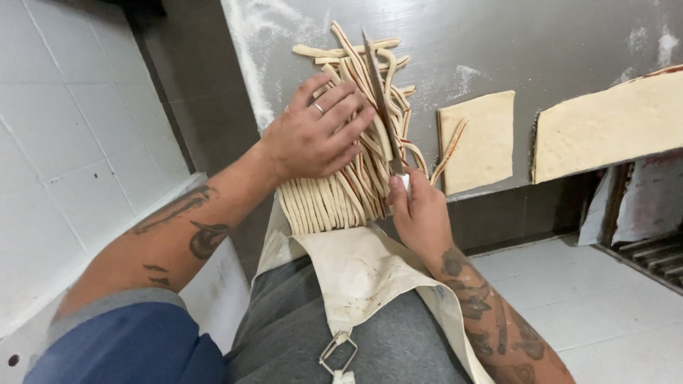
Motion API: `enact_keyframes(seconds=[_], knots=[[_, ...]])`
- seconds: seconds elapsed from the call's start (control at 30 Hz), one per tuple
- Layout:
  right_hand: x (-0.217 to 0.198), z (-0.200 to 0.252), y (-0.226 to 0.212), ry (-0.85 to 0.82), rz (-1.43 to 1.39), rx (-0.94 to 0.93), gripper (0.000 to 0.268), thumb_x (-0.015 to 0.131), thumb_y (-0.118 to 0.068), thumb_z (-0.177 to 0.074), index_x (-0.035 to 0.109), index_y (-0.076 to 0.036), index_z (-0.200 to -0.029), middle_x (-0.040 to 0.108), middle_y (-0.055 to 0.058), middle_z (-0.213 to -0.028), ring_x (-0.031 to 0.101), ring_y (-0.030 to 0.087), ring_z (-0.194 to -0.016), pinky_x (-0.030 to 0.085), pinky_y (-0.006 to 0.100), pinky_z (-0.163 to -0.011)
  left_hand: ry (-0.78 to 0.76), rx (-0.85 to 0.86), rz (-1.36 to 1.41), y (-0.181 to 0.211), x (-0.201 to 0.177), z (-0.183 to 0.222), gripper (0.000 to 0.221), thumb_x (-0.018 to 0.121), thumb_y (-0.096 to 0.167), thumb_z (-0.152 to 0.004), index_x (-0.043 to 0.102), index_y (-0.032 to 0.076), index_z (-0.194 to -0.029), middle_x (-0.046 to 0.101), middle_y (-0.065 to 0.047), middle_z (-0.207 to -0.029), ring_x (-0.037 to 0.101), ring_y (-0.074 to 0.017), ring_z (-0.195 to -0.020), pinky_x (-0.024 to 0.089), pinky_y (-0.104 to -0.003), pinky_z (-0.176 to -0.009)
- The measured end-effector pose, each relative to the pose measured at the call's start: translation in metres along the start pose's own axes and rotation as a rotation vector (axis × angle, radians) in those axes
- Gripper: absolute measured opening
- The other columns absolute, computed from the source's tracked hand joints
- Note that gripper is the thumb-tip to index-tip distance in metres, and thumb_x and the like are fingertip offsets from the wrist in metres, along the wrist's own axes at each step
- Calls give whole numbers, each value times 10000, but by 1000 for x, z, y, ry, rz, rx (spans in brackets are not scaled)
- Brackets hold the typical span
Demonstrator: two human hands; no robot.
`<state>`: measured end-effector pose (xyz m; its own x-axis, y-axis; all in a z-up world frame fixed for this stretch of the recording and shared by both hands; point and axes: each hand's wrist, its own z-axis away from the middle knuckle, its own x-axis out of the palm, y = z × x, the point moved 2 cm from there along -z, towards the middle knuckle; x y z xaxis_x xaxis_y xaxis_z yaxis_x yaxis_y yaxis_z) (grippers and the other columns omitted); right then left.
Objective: Cutting a sheet of dough into thin strips using a knife and organizing them on a work surface.
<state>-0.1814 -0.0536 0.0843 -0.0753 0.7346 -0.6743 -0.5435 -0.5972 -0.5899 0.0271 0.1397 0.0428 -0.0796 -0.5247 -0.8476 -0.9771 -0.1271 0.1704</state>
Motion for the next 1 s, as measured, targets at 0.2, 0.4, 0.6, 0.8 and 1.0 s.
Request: enact_keyframes(seconds=[0.2,0.4,0.6,0.8,1.0], knots=[[7,4,-8,86,-78,-51,339,591,-274,-1242,742,17,-1331,862,164,-854,840,480,-942,625,596,-833,132,-101,86,38,33,15,570,542,492,-1225,679,120,-1635,712,-189,-1535,647,-394,-1533,428,-712,-1283],[16,3,-7,140,-84,-154,400,626,-256,-1235,711,93,-1411,874,157,-882,852,456,-948,643,580,-821,181,-85,96,60,21,12,573,547,489,-1217,745,70,-1554,744,-198,-1536,700,-402,-1494,486,-718,-1264],[29,3,6,301,-158,-261,349,618,-224,-1244,697,77,-1403,865,119,-879,855,412,-903,657,526,-795,122,-85,41,69,17,22,527,628,467,-1191,786,70,-1498,773,-193,-1458,725,-404,-1459,490,-730,-1256],[-23,48,41,455,-434,-138,277,572,-161,-1248,708,61,-1341,826,105,-787,743,251,-538,580,389,-531,168,-184,142,96,3,-9,307,754,332,-1113,848,110,-1303,796,-78,-1193,821,-327,-1135,642,-545,-1032],[-65,129,102,563,-580,139,298,472,-153,-1303,690,50,-1326,804,159,-867,681,205,-524,561,345,-482,-336,-627,309,105,71,-148,392,772,489,-1043,773,111,-1146,835,-161,-941,865,-489,-913,653,-677,-749]])
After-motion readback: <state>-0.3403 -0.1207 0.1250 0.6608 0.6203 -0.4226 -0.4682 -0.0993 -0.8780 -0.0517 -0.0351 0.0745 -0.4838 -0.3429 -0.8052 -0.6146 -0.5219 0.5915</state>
